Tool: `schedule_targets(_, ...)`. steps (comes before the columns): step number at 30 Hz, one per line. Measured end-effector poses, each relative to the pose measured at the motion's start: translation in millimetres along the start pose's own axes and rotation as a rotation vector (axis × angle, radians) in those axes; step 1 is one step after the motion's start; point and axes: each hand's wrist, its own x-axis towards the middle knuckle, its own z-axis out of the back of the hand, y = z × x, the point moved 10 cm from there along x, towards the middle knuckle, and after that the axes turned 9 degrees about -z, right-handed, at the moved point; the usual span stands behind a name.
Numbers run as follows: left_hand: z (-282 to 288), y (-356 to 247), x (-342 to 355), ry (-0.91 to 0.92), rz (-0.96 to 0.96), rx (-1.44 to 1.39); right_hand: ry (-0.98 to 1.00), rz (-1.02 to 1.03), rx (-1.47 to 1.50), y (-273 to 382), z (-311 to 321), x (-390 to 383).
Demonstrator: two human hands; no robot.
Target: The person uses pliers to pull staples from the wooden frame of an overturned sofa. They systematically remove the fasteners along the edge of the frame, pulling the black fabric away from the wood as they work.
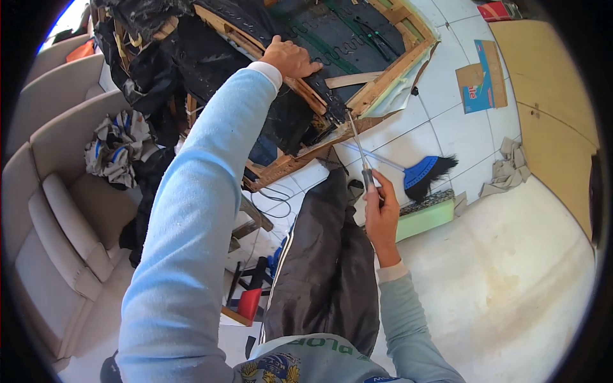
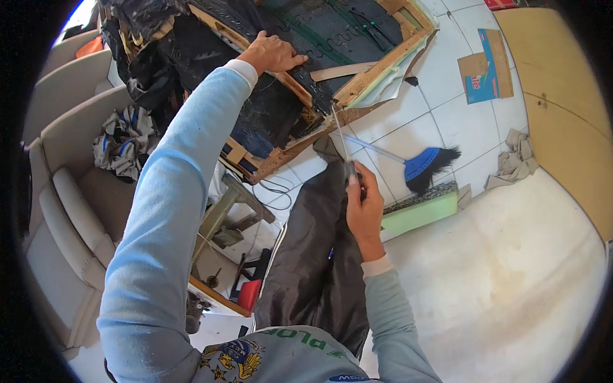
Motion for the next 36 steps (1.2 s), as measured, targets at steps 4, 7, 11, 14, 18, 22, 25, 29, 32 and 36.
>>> schedule_targets(4, -9, 9, 15, -0.006, -0.050, -0.033, -0.028, -0.002, -0.022, 17, -31, 19)
schedule_targets(7, -17, 6, 22, 0.097, -0.024, 0.006, -0.082, 0.149, -0.120, 33, -40, 26)
schedule_targets(11, 19, -25, 7, 0.030, -0.129, -0.079, -0.056, 0.133, -0.116, 26, -39, 33)
schedule_targets(14, 20, -6, 6, -0.089, -0.075, -0.196, 0.004, 0.036, -0.082, 31, -50, 31)
schedule_targets(18, 49, -7, -28, -0.664, -0.202, -0.303, -0.031, 0.100, -0.128, 35, -60, 34)
schedule_targets(22, 49, -12, -88, -0.926, -0.143, -0.281, -0.099, 0.102, -0.147, 33, -79, 29)
schedule_targets(25, 20, 12, -131, -1.084, 0.170, -0.256, -0.052, -0.057, 0.019, 39, -108, 15)
schedule_targets(29, -61, 57, -164, -0.900, 0.724, -0.277, 0.092, -0.426, 0.521, 32, -138, 2)
schedule_targets(32, -87, 64, -167, -0.884, 0.760, -0.261, 0.138, -0.548, 0.792, 38, -142, -1)
schedule_targets(36, -83, 61, -159, -0.832, 0.770, -0.279, 0.194, -0.662, 1.019, 44, -136, 7)
